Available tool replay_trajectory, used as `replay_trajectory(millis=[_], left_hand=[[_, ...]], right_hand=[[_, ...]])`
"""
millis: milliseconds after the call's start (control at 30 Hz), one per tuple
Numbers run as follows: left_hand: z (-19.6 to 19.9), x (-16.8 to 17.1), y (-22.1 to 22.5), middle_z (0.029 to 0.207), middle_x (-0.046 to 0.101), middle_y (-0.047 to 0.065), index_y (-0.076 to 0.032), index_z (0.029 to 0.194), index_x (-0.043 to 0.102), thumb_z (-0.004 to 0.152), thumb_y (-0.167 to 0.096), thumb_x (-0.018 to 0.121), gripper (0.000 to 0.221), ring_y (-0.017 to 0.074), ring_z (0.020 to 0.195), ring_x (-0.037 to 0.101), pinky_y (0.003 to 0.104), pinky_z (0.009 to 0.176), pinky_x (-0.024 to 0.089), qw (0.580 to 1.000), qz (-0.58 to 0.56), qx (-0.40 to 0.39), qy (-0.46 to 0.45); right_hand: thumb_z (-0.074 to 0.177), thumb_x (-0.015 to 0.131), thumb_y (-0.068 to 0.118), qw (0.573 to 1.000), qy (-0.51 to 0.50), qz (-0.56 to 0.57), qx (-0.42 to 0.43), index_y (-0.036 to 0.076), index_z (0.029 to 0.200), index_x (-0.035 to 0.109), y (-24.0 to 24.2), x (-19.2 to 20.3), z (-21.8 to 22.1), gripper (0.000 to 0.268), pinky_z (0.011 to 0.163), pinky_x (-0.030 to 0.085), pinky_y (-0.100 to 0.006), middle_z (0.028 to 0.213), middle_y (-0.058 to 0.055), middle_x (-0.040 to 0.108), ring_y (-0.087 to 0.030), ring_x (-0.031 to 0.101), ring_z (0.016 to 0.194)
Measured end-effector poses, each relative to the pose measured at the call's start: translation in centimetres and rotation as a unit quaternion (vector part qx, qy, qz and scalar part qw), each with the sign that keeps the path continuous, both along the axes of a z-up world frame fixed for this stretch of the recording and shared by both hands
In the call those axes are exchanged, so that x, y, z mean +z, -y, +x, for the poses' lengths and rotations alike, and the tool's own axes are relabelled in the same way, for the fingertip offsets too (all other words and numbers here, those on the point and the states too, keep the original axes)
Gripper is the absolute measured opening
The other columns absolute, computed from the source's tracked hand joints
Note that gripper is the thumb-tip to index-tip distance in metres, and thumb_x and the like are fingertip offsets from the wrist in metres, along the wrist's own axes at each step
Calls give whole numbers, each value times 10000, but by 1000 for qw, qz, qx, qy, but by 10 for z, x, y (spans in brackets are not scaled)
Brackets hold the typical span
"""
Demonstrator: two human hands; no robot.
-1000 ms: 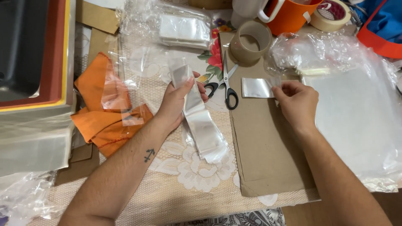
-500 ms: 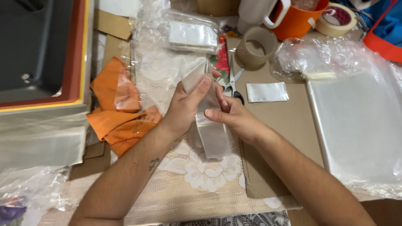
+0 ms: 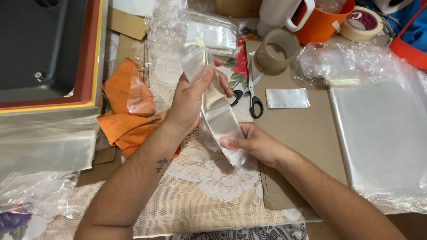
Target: Organizing and inserting small plastic bags into a larger plastic sleeve for packaging sets.
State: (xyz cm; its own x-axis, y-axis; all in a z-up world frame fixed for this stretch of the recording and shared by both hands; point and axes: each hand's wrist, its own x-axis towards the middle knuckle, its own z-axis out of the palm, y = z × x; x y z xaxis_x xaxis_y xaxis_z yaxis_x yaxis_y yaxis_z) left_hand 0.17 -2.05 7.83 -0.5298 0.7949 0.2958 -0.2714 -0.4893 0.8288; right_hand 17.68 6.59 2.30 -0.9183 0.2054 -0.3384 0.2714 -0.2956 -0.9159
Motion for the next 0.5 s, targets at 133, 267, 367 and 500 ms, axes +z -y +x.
replay_trajectory(millis=[133, 267, 367, 500], left_hand=[[-1, 3, 1, 785, 651, 144, 2, 1198, 554, 1073, -218, 485, 262, 273, 768, 742, 418, 793, 640, 1000, 2, -9, -18], [-1, 5, 1, 779, 640, 151, -9, 1201, 545, 1062, -235, 501, 269, 290, 753, 737, 429, 783, 640, 994, 26, -68, 84], [0, 2, -2, 786, 635, 162, -6, 1216, 538, 1058, -233, 510, 279, 304, 768, 736, 432, 801, 634, 991, 18, -82, 100], [-4, 6, 3, 797, 640, 147, -13, 1221, 550, 1056, -238, 516, 282, 279, 796, 737, 421, 829, 626, 993, -3, -72, 95]], right_hand=[[833, 783, 164, 1000, 10, 7, 20, -47, 1136, 712, -1, 19, 7, 377, 763, 623, -378, 923, -167, 773, -246, 750, 765], [830, 737, 392, 998, -44, -36, 27, -3, 1323, 613, -11, 20, -6, 644, 861, 594, -427, 1123, -151, 741, -233, 721, 967], [827, 711, 518, 989, -102, -88, 68, -6, 1401, 516, -2, 34, -14, 801, 912, 572, -469, 1186, -177, 700, -256, 701, 1050], [871, 644, 594, 952, -158, -221, 138, -52, 1377, 462, 9, 27, -29, 840, 1008, 521, -562, 1216, -263, 636, -373, 664, 1137]])
